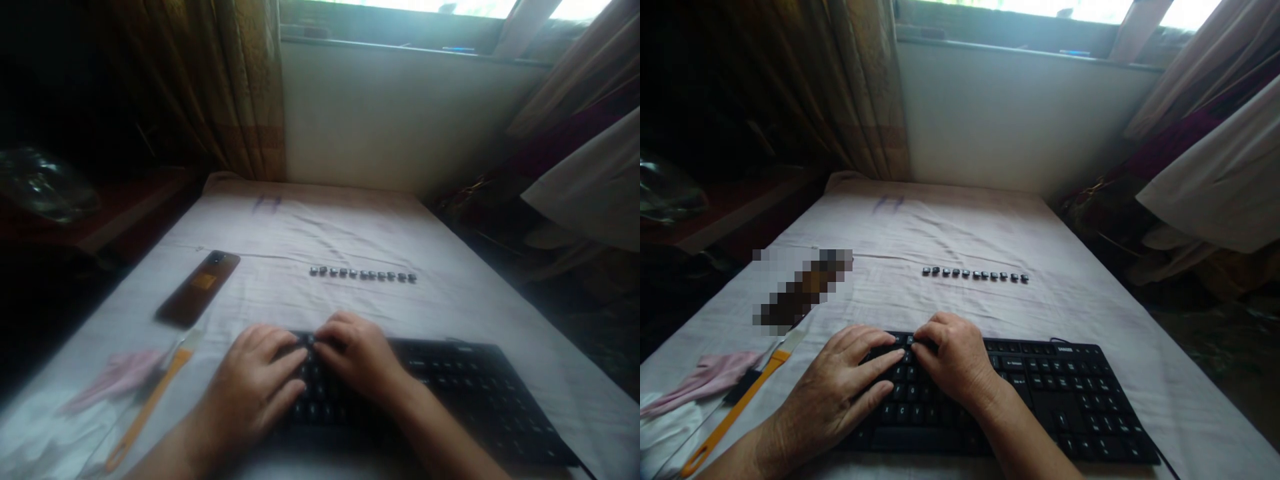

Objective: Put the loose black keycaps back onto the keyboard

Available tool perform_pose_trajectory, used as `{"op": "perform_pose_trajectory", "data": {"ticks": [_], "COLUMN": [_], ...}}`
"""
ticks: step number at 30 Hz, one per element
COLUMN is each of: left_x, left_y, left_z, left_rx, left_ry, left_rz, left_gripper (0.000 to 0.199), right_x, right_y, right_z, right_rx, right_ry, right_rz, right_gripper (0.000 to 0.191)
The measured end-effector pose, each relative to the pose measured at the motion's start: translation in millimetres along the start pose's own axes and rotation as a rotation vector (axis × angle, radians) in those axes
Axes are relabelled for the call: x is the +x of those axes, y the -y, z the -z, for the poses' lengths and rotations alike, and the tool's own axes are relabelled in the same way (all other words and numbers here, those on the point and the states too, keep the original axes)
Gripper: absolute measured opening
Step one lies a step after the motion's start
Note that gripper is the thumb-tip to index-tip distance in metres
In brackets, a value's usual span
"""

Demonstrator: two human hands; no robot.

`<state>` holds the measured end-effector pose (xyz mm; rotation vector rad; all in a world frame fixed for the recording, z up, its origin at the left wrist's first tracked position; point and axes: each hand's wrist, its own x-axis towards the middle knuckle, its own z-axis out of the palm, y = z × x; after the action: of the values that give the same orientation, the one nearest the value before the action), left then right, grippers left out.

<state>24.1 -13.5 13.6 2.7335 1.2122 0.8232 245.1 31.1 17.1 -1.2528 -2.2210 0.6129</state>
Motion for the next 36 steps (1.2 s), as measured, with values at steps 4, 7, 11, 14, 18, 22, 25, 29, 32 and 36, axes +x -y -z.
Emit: {"op": "perform_pose_trajectory", "data": {"ticks": [4,7,11,14,18,22,25,29,32,36], "left_x": [-1,0,0,0,1,1,1,0,1,0], "left_y": [1,1,0,0,0,0,-1,-2,-2,-2], "left_z": [-0.3,0.0,0.4,0.3,0.1,0.0,-0.6,-1.1,-0.7,-0.6], "left_rx": [-0.038,-0.054,-0.063,-0.066,-0.078,-0.081,-0.078,-0.071,-0.07,-0.072], "left_ry": [0.018,0.001,0.008,0.004,-0.006,-0.009,0.001,0.001,0.009,0.023], "left_rz": [0.019,0.022,0.026,0.032,0.035,0.042,0.048,0.055,0.061,0.066], "left_gripper": [0.028,0.028,0.027,0.028,0.027,0.028,0.027,0.027,0.027,0.028], "right_x": [1,2,2,3,3,2,2,3,4,5], "right_y": [2,3,2,2,2,5,7,12,15,20], "right_z": [0,0,2,4,6,6,4,3,3,4], "right_rx": [-0.023,-0.055,-0.048,0.002,0.036,-0.025,-0.083,-0.193,-0.25,-0.349], "right_ry": [0.005,0.011,0.026,0.037,0.055,0.077,0.078,0.07,0.083,0.077], "right_rz": [-0.013,-0.021,-0.032,-0.053,-0.079,-0.065,-0.061,-0.055,-0.035,-0.017], "right_gripper": [0.008,0.008,0.008,0.009,0.009,0.009,0.009,0.008,0.008,0.008]}}
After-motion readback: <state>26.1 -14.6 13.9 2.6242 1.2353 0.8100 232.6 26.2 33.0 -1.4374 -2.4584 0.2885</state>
